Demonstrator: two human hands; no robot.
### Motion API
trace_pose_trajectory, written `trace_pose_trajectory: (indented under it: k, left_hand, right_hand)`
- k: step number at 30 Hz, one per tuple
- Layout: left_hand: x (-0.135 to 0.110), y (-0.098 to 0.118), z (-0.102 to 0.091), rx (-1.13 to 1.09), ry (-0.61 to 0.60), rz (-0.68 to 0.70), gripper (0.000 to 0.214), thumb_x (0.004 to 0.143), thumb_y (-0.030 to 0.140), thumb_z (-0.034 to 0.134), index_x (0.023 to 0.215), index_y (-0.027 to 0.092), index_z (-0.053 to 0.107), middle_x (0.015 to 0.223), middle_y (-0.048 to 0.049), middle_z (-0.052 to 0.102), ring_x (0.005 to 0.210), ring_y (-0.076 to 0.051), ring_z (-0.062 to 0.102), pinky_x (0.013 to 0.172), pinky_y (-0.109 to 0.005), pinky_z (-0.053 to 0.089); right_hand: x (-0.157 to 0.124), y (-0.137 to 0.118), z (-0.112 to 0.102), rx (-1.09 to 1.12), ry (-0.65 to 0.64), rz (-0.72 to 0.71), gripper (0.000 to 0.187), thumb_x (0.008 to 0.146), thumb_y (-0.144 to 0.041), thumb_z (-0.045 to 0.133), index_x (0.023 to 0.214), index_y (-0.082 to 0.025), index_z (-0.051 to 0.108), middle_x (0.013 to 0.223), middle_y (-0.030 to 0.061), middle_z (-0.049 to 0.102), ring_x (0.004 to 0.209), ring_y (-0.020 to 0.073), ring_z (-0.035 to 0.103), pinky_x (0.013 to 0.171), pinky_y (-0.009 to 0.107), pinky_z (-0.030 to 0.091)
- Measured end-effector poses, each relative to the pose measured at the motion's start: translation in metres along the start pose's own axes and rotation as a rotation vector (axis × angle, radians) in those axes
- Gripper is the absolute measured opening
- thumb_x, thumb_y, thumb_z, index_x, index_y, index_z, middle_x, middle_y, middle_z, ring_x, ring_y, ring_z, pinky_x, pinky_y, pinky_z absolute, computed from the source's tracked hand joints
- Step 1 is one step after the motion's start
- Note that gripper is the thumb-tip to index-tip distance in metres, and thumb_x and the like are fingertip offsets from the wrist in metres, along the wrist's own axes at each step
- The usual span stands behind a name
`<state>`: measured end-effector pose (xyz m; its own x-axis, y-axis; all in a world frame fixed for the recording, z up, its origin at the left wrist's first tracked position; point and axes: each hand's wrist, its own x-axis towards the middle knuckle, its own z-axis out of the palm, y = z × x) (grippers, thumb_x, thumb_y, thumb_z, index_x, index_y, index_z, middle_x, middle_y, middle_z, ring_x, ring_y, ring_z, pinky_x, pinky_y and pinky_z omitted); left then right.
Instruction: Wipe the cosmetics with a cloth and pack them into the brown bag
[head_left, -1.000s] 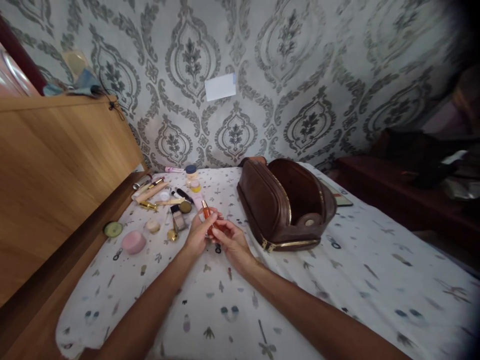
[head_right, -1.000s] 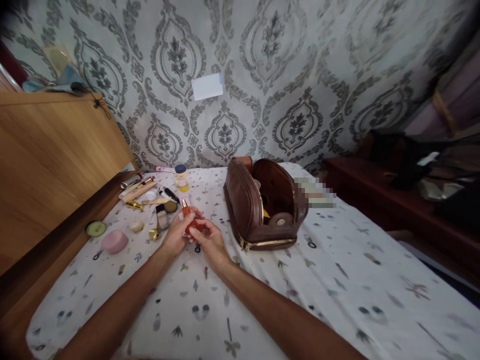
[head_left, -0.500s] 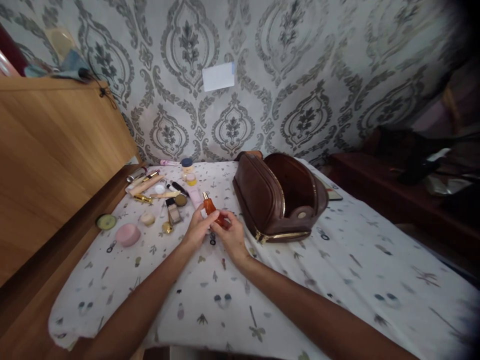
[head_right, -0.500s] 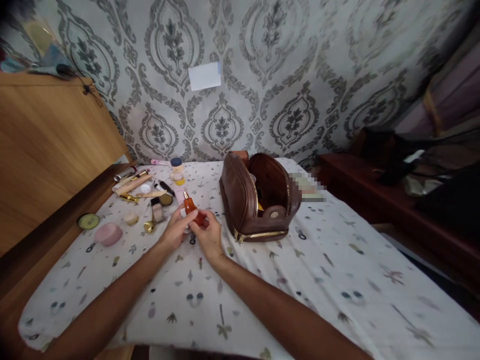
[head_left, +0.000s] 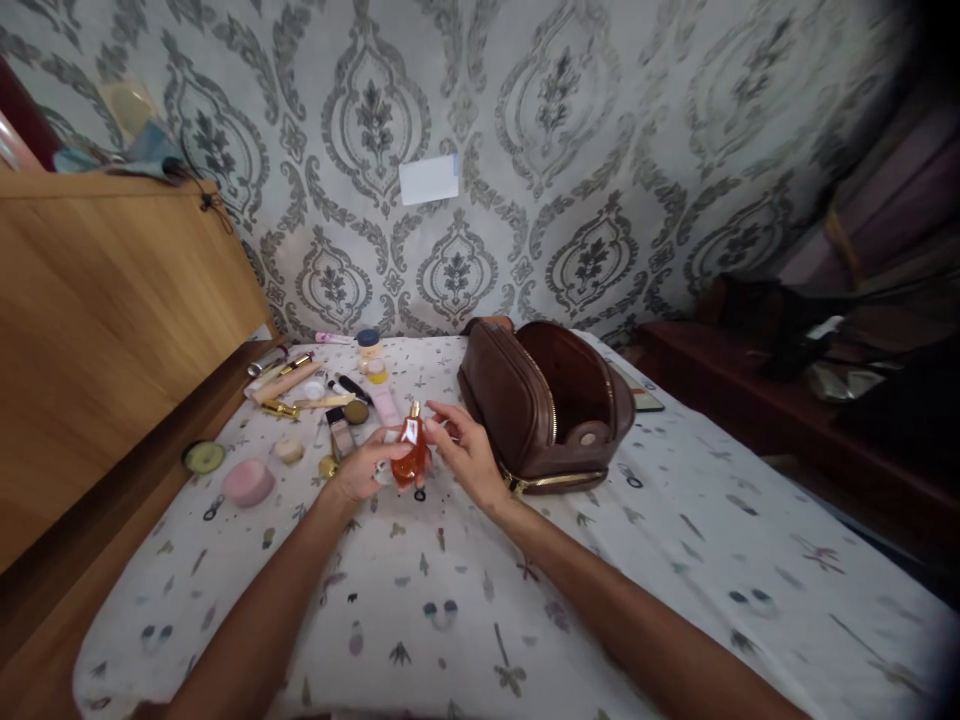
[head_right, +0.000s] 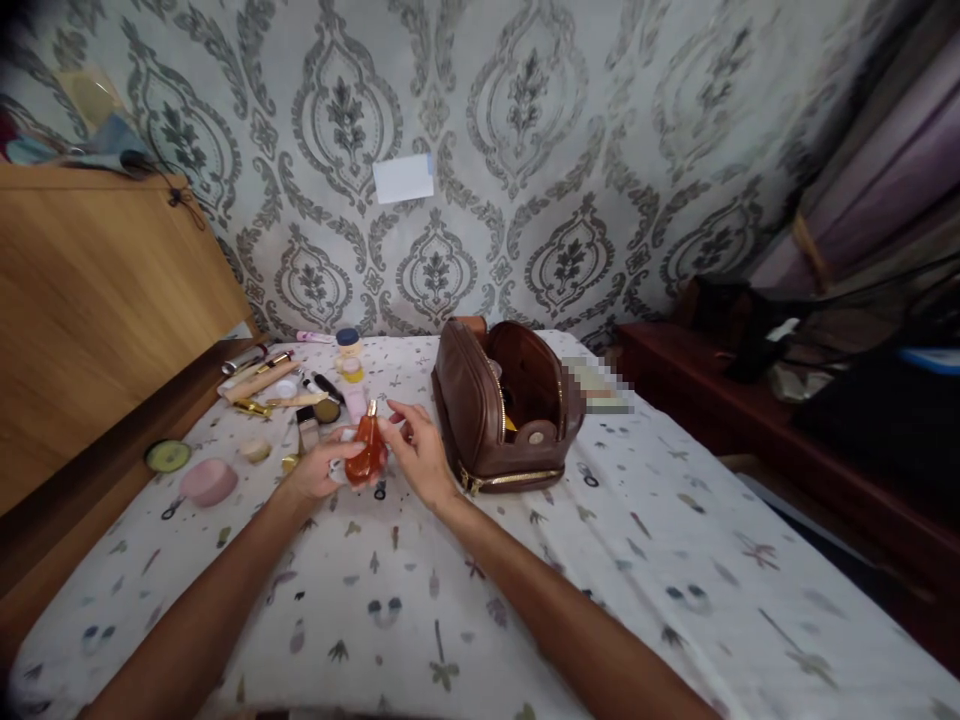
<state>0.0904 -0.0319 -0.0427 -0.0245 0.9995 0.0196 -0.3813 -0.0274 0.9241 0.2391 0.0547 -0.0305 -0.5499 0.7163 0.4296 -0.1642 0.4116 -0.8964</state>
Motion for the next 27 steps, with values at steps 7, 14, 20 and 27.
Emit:
trace_pose_trajectory:
  k: [7, 14, 20, 27]
  left_hand:
    - [-0.003, -0.005, -0.001, -0.016, -0.152, -0.071, 0.048, 0.070, 0.033, 0.075, 0.111, 0.010, 0.063, 0.082, -0.0102, 0.074, 0.050, -0.019, 0.067, 0.036, -0.019, 0.043]
    - [0.001, -0.001, 0.000, -0.103, -0.180, -0.051, 0.052, 0.071, 0.032, 0.080, 0.116, 0.017, 0.057, 0.091, -0.0074, 0.073, 0.068, -0.024, 0.074, 0.046, -0.024, 0.056]
    - [-0.004, -0.002, 0.005, -0.059, -0.158, -0.050, 0.051, 0.070, 0.030, 0.082, 0.113, 0.016, 0.058, 0.090, -0.0077, 0.075, 0.061, -0.020, 0.073, 0.044, -0.021, 0.052]
    - [-0.009, -0.009, 0.029, -0.070, -0.267, -0.050, 0.047, 0.076, 0.033, 0.078, 0.117, 0.016, 0.061, 0.093, -0.0104, 0.076, 0.063, -0.019, 0.072, 0.043, -0.020, 0.050]
  right_hand:
    - [0.009, -0.017, -0.011, 0.378, -0.273, 0.216, 0.036, 0.069, -0.048, 0.078, 0.084, -0.017, 0.068, 0.058, -0.0049, 0.054, 0.050, 0.0082, 0.044, 0.048, 0.023, 0.033]
    - [0.006, -0.032, -0.020, 0.352, -0.101, 0.119, 0.033, 0.067, -0.043, 0.083, 0.074, -0.018, 0.061, 0.063, -0.0031, 0.061, 0.052, 0.0091, 0.050, 0.050, 0.023, 0.042]
    - [0.002, -0.048, -0.040, 0.245, -0.255, 0.068, 0.034, 0.073, -0.047, 0.077, 0.085, -0.018, 0.063, 0.069, -0.0024, 0.060, 0.055, 0.0092, 0.052, 0.053, 0.023, 0.044]
    - [-0.006, -0.092, -0.080, -0.163, -0.457, -0.083, 0.021, 0.085, -0.036, 0.068, 0.081, -0.016, 0.067, 0.077, 0.0001, 0.057, 0.061, 0.0090, 0.053, 0.054, 0.021, 0.043]
